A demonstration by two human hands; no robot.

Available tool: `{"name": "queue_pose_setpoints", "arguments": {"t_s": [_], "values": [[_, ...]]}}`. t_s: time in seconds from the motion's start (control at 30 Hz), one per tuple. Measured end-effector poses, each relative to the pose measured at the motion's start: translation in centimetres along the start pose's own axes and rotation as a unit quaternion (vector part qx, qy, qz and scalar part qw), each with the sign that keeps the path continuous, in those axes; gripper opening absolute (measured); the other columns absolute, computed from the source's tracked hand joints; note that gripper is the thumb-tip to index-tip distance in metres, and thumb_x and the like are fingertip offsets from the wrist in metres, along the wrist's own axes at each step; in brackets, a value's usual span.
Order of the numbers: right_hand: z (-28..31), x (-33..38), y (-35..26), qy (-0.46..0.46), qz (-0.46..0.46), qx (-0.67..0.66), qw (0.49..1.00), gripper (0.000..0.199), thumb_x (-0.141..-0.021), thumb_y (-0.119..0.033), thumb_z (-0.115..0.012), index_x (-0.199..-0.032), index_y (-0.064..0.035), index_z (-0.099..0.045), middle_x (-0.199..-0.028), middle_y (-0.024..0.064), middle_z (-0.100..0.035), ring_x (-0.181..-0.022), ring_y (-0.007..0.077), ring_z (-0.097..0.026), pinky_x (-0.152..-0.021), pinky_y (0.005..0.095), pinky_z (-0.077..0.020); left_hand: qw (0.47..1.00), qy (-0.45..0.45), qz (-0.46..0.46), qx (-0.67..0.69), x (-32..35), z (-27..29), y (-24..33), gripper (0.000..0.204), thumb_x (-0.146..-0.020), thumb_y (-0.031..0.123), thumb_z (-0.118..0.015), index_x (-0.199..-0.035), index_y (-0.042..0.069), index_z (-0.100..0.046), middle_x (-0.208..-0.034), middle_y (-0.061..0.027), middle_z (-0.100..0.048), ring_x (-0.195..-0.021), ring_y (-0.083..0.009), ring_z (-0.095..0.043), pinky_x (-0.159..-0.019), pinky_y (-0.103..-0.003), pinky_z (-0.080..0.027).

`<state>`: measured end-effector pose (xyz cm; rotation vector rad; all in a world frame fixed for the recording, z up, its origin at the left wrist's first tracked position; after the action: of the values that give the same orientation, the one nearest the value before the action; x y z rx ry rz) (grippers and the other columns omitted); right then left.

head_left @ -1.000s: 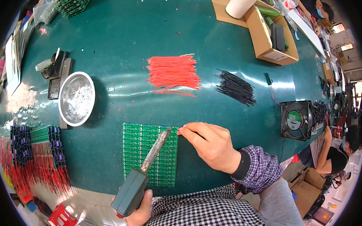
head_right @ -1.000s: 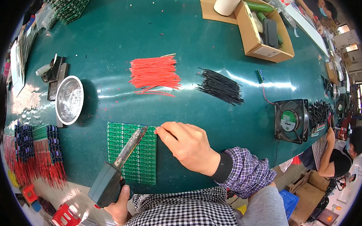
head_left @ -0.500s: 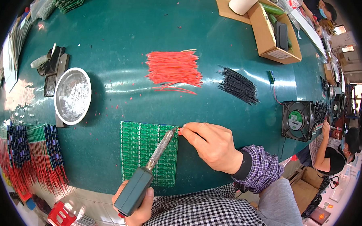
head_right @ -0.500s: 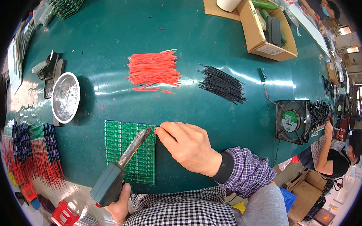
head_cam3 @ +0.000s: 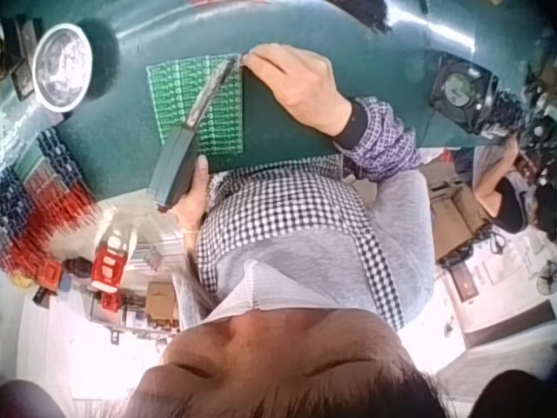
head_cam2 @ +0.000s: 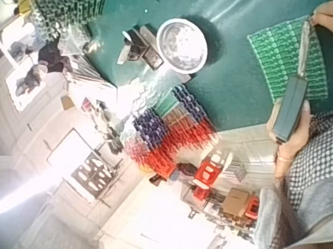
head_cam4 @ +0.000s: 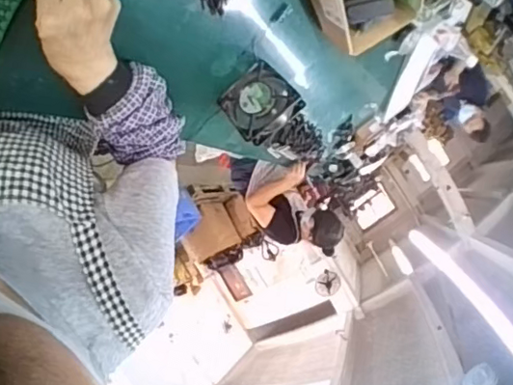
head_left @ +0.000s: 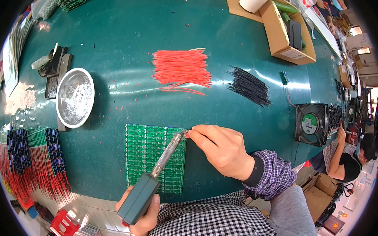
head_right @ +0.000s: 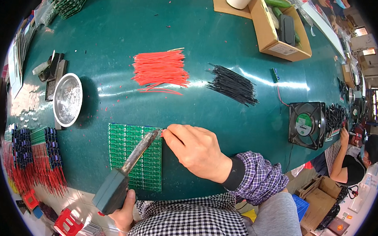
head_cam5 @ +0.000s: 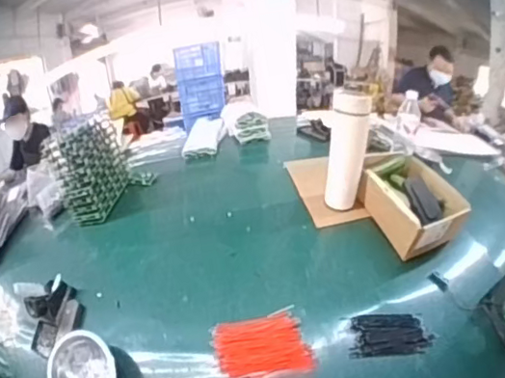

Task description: The person solders red and black wires to small LED circuit boards using a soldering iron and solder wire.

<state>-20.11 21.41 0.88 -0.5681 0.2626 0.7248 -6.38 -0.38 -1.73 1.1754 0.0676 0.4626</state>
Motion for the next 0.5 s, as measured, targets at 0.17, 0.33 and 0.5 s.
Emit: {"name": "queue_pose_setpoints", "arguments": {"t_s": [0.17,0.33,0.5], "values": [[0.2,-0.3,-0.2,0.012,-0.008,0.005,1.0,0.021,-0.074,-0.003,-0.072,-0.095,0.0013,-0.069,-0.092,0.0084,-0.068,-0.069,0.0182,-0.068,-0.059,0.028,-0.0561,0.995,0.067,0.059,0.047,2.1,1.6,-2.3,0.031,-0.071,0.011,-0.08,-0.097,-0.002,-0.069,-0.083,-0.0098,-0.066,-0.068,-0.0189,-0.062,-0.06,-0.03,-0.049],[0.2,-0.2,-0.2,0.014,-0.01,0.012,1.0,0.021,-0.074,-0.003,-0.071,-0.095,0.0009,-0.069,-0.092,0.0076,-0.068,-0.069,0.018,-0.068,-0.059,0.0279,-0.0562,0.996,0.037,0.072,0.025,1.4,1.2,-0.9,0.031,-0.071,0.012,-0.081,-0.096,0.0,-0.068,-0.087,-0.0098,-0.066,-0.072,-0.0184,-0.062,-0.062,-0.031,-0.049],[0.2,-0.2,-0.2,0.016,-0.013,0.014,1.0,0.021,-0.074,-0.003,-0.07,-0.095,0.0008,-0.069,-0.092,0.0078,-0.068,-0.07,0.0184,-0.069,-0.059,0.0281,-0.0564,0.995,0.046,0.088,0.018,1.9,1.1,-1.4,0.029,-0.072,0.012,-0.081,-0.095,0.0,-0.069,-0.084,-0.0091,-0.065,-0.07,-0.0187,-0.062,-0.061,-0.031,-0.049]]}}
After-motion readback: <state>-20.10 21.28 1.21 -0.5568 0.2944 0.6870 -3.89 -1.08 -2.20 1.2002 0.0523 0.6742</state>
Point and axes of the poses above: each hand's wrist, its own x-axis away from the middle knuckle, its own z-axis out of the back of the hand, y = z × x, the point moved 7 cm from there along -x, towards the middle knuckle
